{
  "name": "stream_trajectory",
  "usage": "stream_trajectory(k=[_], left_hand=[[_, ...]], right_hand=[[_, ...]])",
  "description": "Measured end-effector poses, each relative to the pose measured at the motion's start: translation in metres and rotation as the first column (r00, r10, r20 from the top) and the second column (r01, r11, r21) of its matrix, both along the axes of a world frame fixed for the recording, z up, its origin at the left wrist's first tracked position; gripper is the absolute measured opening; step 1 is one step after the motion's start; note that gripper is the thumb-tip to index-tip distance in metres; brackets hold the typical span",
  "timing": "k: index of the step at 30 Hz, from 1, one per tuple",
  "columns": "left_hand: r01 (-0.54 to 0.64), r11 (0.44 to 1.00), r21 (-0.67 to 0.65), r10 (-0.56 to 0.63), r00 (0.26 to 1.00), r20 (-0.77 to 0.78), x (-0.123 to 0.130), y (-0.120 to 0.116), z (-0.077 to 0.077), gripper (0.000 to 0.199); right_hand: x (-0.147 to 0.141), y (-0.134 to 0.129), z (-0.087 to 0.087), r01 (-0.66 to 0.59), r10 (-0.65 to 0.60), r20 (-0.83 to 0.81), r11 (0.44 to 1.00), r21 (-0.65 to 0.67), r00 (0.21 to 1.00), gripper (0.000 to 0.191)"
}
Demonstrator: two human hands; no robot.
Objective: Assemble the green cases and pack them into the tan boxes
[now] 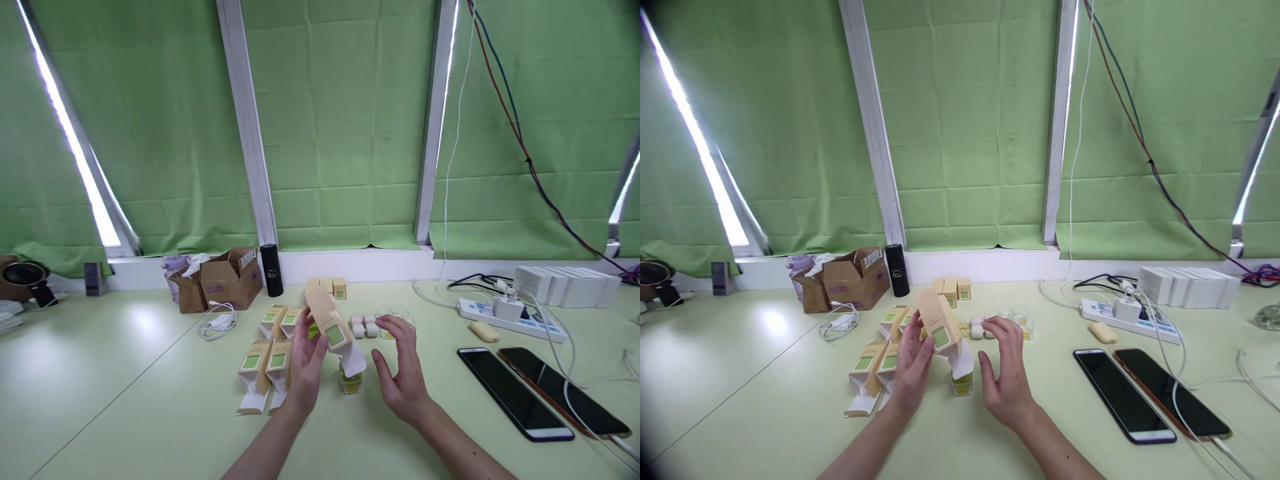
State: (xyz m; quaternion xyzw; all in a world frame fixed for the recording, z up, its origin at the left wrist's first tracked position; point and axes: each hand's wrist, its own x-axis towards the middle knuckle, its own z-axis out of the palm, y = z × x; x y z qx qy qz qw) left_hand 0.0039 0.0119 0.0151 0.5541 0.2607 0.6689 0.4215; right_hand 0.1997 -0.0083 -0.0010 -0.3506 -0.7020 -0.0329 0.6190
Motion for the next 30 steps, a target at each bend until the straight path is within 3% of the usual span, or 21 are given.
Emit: stream_trajectory(k=[6, 15, 23, 30], left_hand=[[0.024, 0.999, -0.027, -0.026, 0.999, -0.047, 0.008, -0.009, 0.005, 0.058], [-0.038, 0.999, -0.020, 0.037, 0.996, -0.078, 0.011, -0.010, 0.006, 0.046], [0.149, 0.987, -0.059, -0.155, 0.980, -0.124, 0.010, -0.010, -0.004, 0.045], [0.044, 0.992, 0.121, -0.008, 0.960, -0.279, 0.003, -0.012, -0.006, 0.042]], right_hand=[[-0.003, -0.003, 0.000, -0.177, 0.170, -0.056, 0.971, -0.161, 0.984, 0.040], [-0.009, -0.007, -0.002, -0.405, 0.374, -0.157, 0.867, -0.290, 0.914, 0.039], [-0.007, -0.004, 0.000, -0.461, 0.378, -0.285, 0.824, -0.330, 0.881, 0.034], [-0.005, -0.001, 0.003, -0.491, 0.351, -0.389, 0.792, -0.362, 0.852, 0.031]])
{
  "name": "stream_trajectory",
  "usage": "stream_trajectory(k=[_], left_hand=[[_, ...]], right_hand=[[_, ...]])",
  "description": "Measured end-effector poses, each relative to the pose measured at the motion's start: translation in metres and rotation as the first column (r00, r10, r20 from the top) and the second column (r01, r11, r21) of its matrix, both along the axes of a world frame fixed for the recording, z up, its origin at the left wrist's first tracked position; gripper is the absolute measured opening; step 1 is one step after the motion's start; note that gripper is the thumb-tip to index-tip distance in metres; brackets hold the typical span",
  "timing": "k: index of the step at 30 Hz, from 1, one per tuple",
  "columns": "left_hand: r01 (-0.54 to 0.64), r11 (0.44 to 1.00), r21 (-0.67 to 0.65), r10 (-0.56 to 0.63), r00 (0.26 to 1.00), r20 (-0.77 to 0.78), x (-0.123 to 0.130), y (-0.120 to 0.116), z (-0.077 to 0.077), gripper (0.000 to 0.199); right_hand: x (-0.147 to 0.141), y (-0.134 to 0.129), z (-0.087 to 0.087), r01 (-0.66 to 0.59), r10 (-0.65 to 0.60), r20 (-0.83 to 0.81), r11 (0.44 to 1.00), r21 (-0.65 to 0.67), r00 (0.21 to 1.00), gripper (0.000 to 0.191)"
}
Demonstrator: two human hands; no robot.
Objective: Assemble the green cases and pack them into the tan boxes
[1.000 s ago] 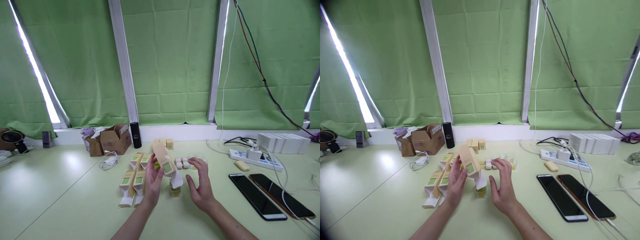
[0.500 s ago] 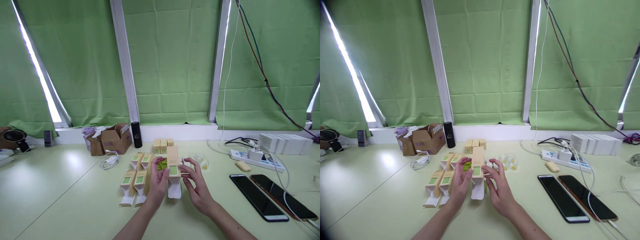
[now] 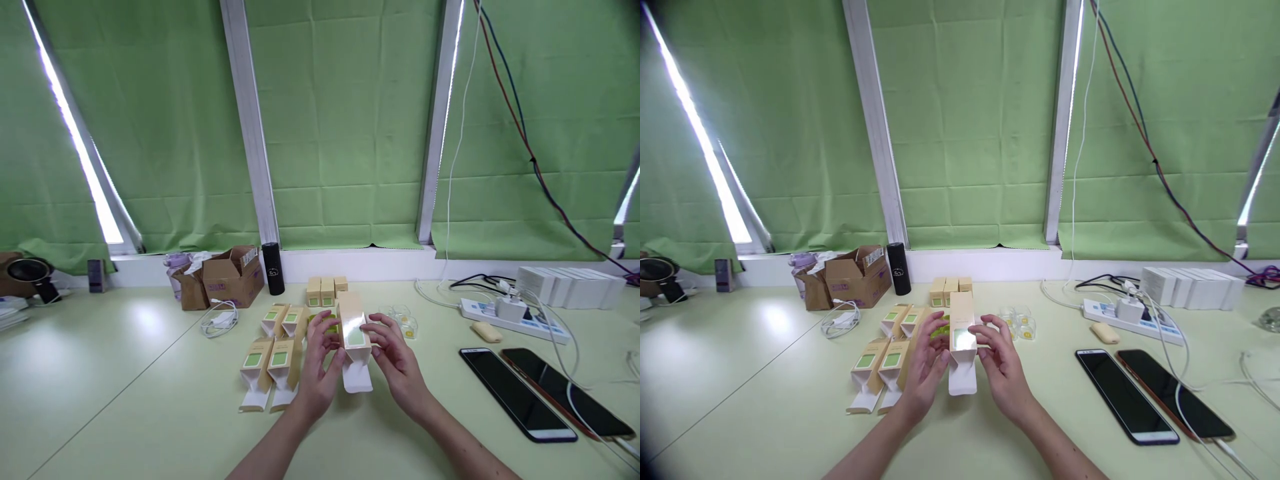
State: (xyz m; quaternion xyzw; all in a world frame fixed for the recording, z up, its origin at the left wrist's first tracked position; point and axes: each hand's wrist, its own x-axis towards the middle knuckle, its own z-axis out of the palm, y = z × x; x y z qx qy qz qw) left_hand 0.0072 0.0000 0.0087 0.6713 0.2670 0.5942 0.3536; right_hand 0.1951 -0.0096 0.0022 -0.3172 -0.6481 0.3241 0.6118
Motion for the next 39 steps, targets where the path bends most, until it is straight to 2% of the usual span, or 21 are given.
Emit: stream_trajectory(k=[7, 18, 32, 39], left_hand=[[-0.014, 0.997, 0.079, 0.025, 0.990, -0.141, -0.003, 0.001, 0.000, 0.040], [-0.075, 0.996, 0.045, 0.079, 0.994, -0.078, 0.001, 0.006, -0.004, 0.032], [-0.071, 0.997, -0.008, 0.071, 0.997, -0.036, 0.004, 0.009, -0.009, 0.029], [-0.096, 0.995, 0.004, 0.096, 0.993, -0.068, 0.006, 0.007, -0.009, 0.029]], right_hand=[[0.003, 0.001, -0.002, -0.060, 0.059, -0.014, 0.998, -0.031, 0.998, 0.032], [0.004, -0.005, 0.004, -0.077, 0.079, 0.109, 0.997, -0.023, 0.991, 0.036], [0.003, -0.001, 0.000, -0.090, 0.093, 0.068, 0.994, -0.058, 0.993, 0.035], [0.001, 0.001, -0.004, -0.022, 0.025, 0.054, 0.999, -0.045, 0.998, 0.031]])
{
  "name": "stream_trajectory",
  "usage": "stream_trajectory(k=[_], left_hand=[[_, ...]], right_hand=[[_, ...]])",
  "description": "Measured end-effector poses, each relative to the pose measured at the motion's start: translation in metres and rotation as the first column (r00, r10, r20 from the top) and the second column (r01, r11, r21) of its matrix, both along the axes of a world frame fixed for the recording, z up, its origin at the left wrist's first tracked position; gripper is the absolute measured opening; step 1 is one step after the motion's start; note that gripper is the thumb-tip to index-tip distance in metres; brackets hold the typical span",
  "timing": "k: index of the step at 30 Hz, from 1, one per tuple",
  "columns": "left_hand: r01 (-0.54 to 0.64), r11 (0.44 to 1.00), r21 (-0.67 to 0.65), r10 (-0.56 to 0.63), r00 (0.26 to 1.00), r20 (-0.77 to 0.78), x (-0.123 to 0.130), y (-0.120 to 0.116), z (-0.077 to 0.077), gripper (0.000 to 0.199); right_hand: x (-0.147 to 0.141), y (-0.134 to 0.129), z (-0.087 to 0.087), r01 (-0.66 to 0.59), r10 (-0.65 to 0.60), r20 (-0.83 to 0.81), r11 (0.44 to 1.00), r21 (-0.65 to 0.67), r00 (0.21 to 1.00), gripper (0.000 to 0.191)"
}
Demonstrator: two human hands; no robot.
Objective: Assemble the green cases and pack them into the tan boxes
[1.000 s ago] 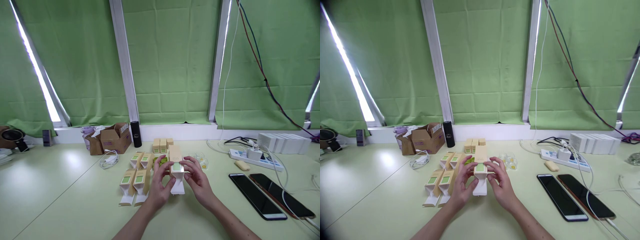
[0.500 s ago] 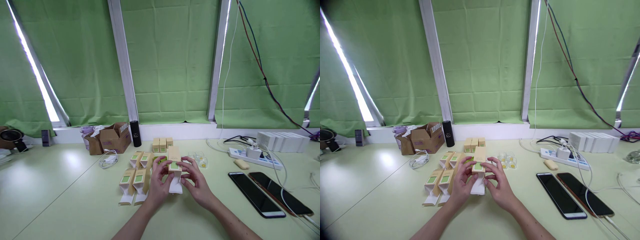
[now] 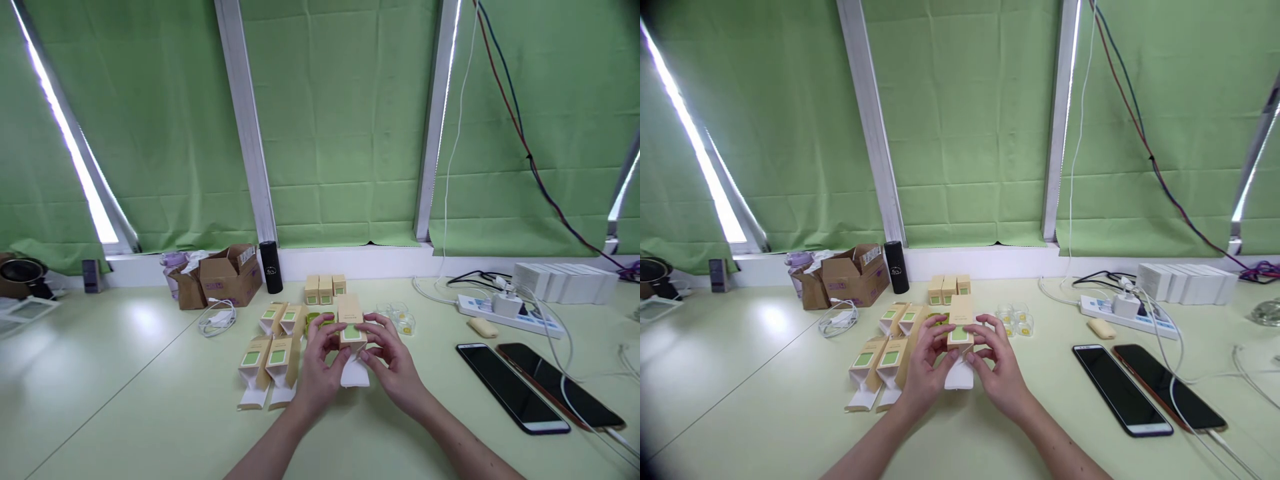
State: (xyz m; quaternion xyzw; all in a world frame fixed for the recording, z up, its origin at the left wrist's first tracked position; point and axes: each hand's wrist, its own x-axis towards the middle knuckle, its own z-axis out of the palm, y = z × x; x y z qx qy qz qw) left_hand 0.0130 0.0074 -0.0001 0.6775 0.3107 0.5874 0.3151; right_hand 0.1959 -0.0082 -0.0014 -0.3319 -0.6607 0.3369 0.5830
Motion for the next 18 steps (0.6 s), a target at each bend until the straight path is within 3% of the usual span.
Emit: stream_trajectory(k=[5, 8, 11, 15, 18], left_hand=[[-0.002, 1.000, 0.006, 0.002, 0.999, -0.034, 0.000, -0.003, 0.001, 0.031], [0.054, 0.998, -0.014, -0.055, 0.996, -0.063, -0.001, -0.005, 0.004, 0.039], [0.126, 0.992, -0.017, -0.128, 0.985, -0.119, -0.004, -0.007, 0.006, 0.056], [0.155, 0.987, 0.031, -0.145, 0.963, -0.227, -0.007, -0.008, 0.008, 0.085], [0.175, 0.984, 0.027, -0.162, 0.951, -0.263, -0.007, -0.011, 0.010, 0.096]], right_hand=[[-0.003, 0.000, -0.002, 0.039, -0.039, -0.035, 0.999, 0.001, 0.999, 0.030], [-0.003, 0.000, 0.000, 0.052, -0.053, -0.051, 0.999, -0.011, 0.997, 0.029], [-0.002, 0.002, 0.001, 0.066, -0.068, -0.089, 0.998, -0.024, 0.994, 0.029], [0.001, 0.006, -0.001, 0.066, -0.071, -0.138, 0.997, -0.042, 0.988, 0.033], [0.002, 0.008, -0.003, 0.070, -0.076, -0.155, 0.997, -0.041, 0.985, 0.034]])
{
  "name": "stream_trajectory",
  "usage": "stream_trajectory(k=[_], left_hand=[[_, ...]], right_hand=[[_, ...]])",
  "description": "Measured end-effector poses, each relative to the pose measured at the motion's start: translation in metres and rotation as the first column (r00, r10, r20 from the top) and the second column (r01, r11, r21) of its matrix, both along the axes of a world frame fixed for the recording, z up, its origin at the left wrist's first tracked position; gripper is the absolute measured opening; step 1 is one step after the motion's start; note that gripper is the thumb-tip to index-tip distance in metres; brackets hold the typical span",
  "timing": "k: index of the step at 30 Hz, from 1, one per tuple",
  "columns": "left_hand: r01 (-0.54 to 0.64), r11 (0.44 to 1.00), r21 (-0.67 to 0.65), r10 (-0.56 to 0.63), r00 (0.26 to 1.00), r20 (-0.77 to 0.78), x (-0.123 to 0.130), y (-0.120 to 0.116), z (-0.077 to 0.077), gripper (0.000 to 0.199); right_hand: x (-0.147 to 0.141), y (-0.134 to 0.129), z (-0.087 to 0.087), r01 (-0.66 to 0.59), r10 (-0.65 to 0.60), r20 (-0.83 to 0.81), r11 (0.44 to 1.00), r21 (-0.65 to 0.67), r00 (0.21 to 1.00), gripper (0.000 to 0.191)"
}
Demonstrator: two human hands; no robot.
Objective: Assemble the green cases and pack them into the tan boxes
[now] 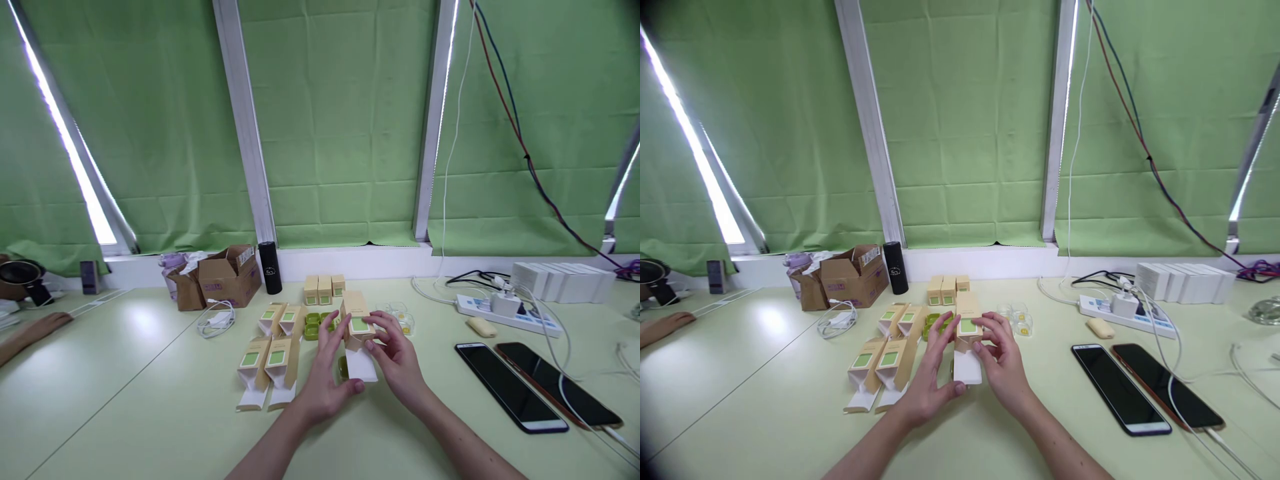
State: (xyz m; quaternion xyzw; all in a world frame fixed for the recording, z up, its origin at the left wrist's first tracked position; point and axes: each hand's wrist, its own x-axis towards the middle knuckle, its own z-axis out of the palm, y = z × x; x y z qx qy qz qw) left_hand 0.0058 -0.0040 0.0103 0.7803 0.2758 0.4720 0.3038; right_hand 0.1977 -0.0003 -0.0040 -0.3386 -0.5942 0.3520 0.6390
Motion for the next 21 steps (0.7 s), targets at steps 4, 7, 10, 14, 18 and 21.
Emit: stream_trajectory(k=[4, 7, 10, 14, 18, 21], left_hand=[[0.013, 0.999, -0.032, -0.015, 0.999, -0.039, 0.001, -0.004, 0.003, 0.105], [0.007, 1.000, -0.011, -0.008, 0.999, -0.035, 0.002, -0.003, 0.001, 0.100], [-0.001, 1.000, 0.007, 0.001, 1.000, -0.017, 0.001, 0.001, -0.002, 0.090], [-0.013, 1.000, -0.003, 0.013, 1.000, 0.015, 0.001, 0.004, -0.005, 0.082], [-0.040, 0.999, -0.009, 0.040, 0.997, 0.070, 0.002, 0.005, -0.003, 0.070], [-0.044, 0.999, -0.012, 0.045, 0.994, 0.101, 0.003, 0.004, -0.001, 0.062]], right_hand=[[-0.001, -0.001, 0.001, 0.000, -0.001, -0.003, 1.000, -0.004, 1.000, 0.033], [-0.002, -0.002, 0.003, 0.008, -0.008, -0.010, 1.000, -0.004, 1.000, 0.032], [-0.003, -0.003, 0.002, 0.008, -0.008, -0.004, 1.000, 0.000, 1.000, 0.031], [-0.004, -0.004, 0.003, -0.003, 0.003, 0.009, 1.000, -0.001, 1.000, 0.032], [-0.005, -0.008, 0.006, -0.031, 0.032, 0.024, 0.999, -0.014, 0.999, 0.033], [-0.004, -0.010, 0.007, -0.056, 0.056, 0.038, 0.998, 0.002, 0.998, 0.033]])
